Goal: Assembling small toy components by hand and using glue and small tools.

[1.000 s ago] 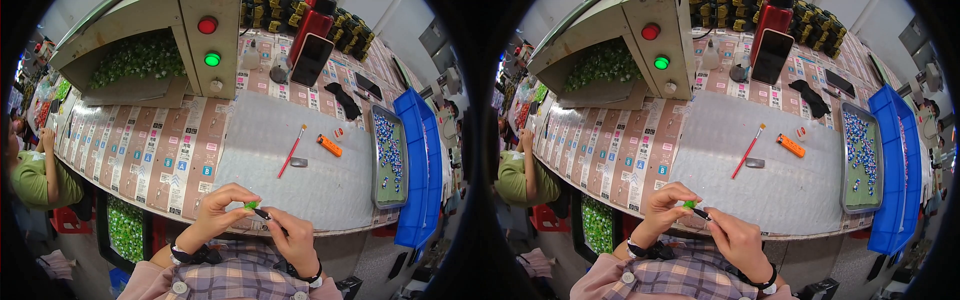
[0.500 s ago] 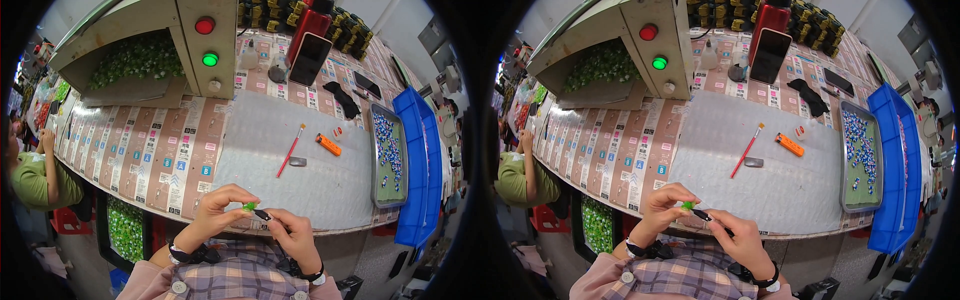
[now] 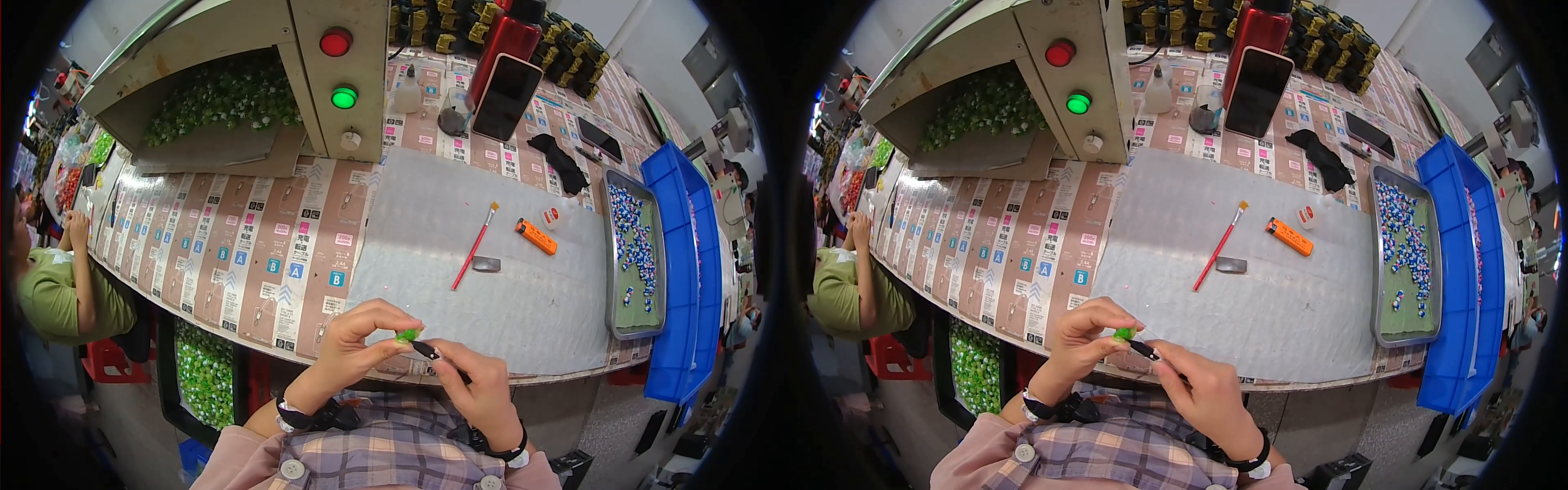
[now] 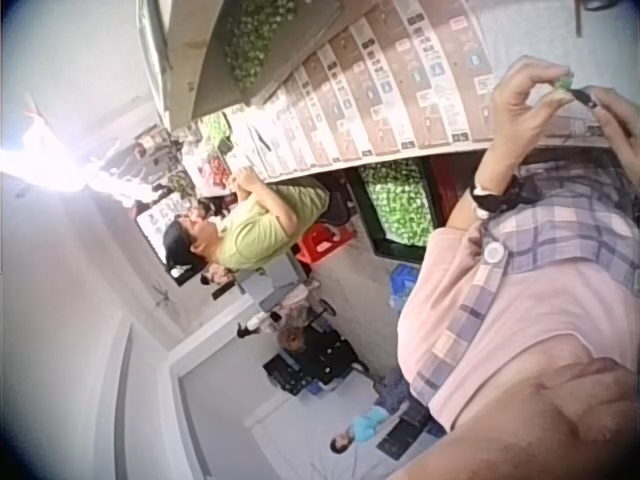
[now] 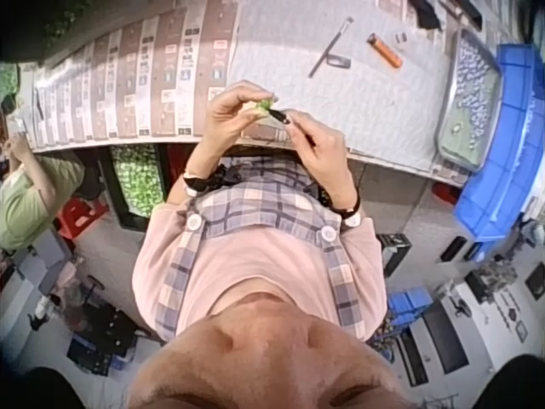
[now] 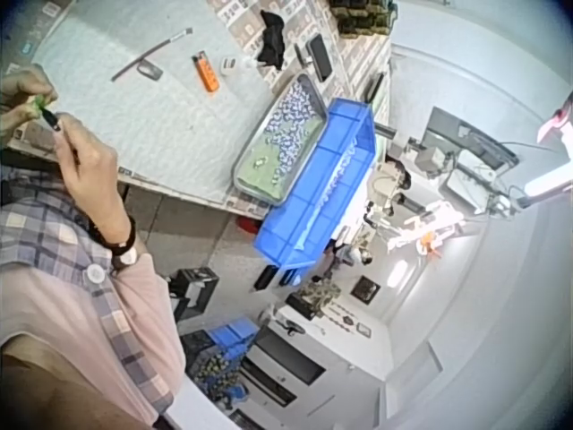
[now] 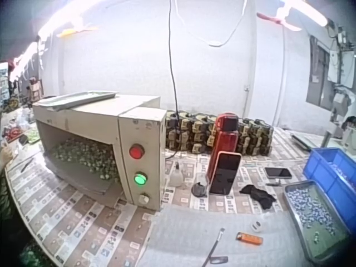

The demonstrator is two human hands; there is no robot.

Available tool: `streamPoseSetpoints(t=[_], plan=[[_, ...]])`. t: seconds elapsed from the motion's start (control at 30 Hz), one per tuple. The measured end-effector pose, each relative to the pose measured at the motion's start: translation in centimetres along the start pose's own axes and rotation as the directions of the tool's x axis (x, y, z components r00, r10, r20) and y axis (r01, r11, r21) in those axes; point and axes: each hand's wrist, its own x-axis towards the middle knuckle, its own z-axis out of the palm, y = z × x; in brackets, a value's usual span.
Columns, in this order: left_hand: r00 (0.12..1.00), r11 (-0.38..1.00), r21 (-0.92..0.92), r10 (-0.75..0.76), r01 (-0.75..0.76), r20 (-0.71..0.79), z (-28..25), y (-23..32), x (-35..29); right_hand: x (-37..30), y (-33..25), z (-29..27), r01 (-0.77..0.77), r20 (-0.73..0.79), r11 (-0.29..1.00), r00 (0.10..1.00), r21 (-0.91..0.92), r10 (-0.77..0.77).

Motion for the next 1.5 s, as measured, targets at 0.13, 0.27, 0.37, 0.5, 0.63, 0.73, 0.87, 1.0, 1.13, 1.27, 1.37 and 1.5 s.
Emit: streamPoseSetpoints(t=[0.13,0.27,0.37,0.5,0.63,0.73,0.87,1.0,1.13,1.27,1.37,1.5], plan=[[0.999,0.999,0.023,0.029,-0.030,0.043,-0.1,-0.1,-0.1,-0.1,0.3,-0.8,-0.213,0.159,0.957,0.970,0.197,0.183],[0.999,1.000,-0.026,-0.003,0.004,0.038,0.1,0.0,0.0,-0.3,0.9,-0.9,-0.383,0.296,0.861,0.910,0.334,0.290],[1.000,0.999,-0.043,-0.008,0.009,0.029,0.2,0.0,0.0,-0.3,0.6,-0.5,-0.289,0.201,0.904,0.951,0.316,0.234],[1.000,0.996,-0.085,-0.013,0.014,0.009,0.2,-0.1,-0.1,-0.1,-0.1,-0.1,-0.127,0.053,0.978,0.991,0.168,0.120],[1.000,0.996,-0.088,-0.008,0.009,0.002,0.2,-0.2,0.0,0.0,-0.3,0.0,-0.072,0.013,0.996,0.997,0.053,0.071],[1.000,0.997,-0.073,-0.001,0.001,-0.002,0.3,-0.1,0.0,-0.2,0.0,0.4,0.025,-0.048,0.999,0.999,-0.045,-0.027],[1.000,1.000,-0.010,0.005,-0.005,-0.009,0.1,0.0,0.0,-0.2,0.2,0.2,-0.053,0.006,0.996,0.999,0.074,0.052],[1.000,1.000,-0.022,0.011,-0.010,0.022,0.0,-0.2,-0.1,-0.2,0.8,-0.7,-0.373,0.295,0.872,0.913,0.317,0.283],[1.000,0.999,-0.041,0.002,-0.001,0.024,0.1,-0.1,-0.1,-0.3,0.6,-0.6,-0.365,0.283,0.855,0.920,0.368,0.271],[1.000,0.996,-0.083,-0.012,0.013,0.016,0.1,-0.1,-0.1,-0.2,0.2,-0.1,-0.142,0.073,0.969,0.989,0.204,0.130],[1.000,0.996,-0.088,-0.009,0.010,0.015,0.0,-0.2,-0.2,-0.1,0.0,0.0,-0.066,0.029,0.993,0.998,0.101,0.063],[1.000,0.995,-0.098,-0.025,0.025,0.000,0.2,-0.1,-0.1,-0.1,-0.1,0.3,0.053,-0.059,0.997,0.997,-0.050,-0.056]])
